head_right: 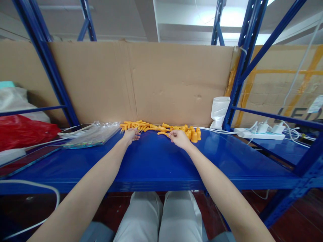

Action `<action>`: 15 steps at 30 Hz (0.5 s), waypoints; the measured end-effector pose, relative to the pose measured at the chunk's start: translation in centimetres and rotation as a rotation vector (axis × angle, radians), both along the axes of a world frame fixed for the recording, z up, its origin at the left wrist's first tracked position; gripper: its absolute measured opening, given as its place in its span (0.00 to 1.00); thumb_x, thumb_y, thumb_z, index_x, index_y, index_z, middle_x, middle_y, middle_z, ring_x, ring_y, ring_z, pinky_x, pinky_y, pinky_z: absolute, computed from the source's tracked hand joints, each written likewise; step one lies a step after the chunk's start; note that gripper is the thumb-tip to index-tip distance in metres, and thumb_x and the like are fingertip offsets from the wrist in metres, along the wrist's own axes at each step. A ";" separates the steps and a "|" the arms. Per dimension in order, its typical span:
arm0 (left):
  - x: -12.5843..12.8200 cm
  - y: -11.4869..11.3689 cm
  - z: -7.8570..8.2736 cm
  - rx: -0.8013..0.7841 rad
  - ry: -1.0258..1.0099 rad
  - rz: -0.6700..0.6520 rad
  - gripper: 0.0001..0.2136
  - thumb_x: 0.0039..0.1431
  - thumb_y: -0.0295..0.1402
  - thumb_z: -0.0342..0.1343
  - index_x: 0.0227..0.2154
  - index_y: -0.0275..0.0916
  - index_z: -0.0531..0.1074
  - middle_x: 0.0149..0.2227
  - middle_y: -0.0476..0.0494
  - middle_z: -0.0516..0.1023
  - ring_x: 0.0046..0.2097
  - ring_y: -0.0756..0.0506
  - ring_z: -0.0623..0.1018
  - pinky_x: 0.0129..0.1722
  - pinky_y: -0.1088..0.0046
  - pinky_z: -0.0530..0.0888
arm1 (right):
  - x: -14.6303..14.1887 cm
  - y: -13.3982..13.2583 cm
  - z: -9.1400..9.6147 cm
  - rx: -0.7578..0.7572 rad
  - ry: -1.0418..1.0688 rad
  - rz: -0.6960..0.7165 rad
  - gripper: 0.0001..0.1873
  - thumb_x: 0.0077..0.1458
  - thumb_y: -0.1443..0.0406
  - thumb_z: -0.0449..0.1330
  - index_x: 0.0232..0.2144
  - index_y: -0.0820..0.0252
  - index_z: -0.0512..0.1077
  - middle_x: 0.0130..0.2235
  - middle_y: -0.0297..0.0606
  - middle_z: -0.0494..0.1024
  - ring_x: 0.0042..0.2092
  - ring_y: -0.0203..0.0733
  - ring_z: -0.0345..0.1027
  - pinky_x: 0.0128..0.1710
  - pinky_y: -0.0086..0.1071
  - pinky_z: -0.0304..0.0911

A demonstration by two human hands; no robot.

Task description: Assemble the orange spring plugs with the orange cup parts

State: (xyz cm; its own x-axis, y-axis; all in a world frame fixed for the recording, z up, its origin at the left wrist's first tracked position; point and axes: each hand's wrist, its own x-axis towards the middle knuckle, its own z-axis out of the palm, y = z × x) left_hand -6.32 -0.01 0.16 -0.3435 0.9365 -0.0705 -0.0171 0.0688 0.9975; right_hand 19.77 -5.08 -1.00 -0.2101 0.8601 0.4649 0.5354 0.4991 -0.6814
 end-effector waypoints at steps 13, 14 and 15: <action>-0.5 0.4 0.2 -0.027 -0.106 0.028 0.05 0.62 0.21 0.52 0.34 0.36 0.70 0.23 0.46 0.77 0.16 0.54 0.65 0.21 0.79 0.64 | -0.1 -0.3 0.2 0.008 0.002 0.015 0.12 0.57 0.61 0.58 0.23 0.58 0.71 0.19 0.31 0.70 0.24 0.37 0.66 0.27 0.31 0.62; -0.5 0.4 0.2 -0.020 -0.121 0.027 0.05 0.62 0.21 0.52 0.34 0.36 0.70 0.24 0.46 0.78 0.16 0.54 0.66 0.21 0.79 0.65 | -0.1 -0.3 0.2 0.009 0.002 0.016 0.12 0.57 0.61 0.58 0.23 0.58 0.71 0.19 0.31 0.70 0.24 0.37 0.66 0.27 0.31 0.62; -0.5 0.4 0.1 -0.013 -0.138 0.026 0.05 0.62 0.21 0.53 0.34 0.36 0.70 0.25 0.45 0.79 0.17 0.54 0.67 0.21 0.79 0.65 | -0.2 -0.3 0.2 0.008 0.004 0.016 0.12 0.57 0.61 0.58 0.23 0.59 0.71 0.19 0.31 0.70 0.23 0.36 0.65 0.27 0.31 0.62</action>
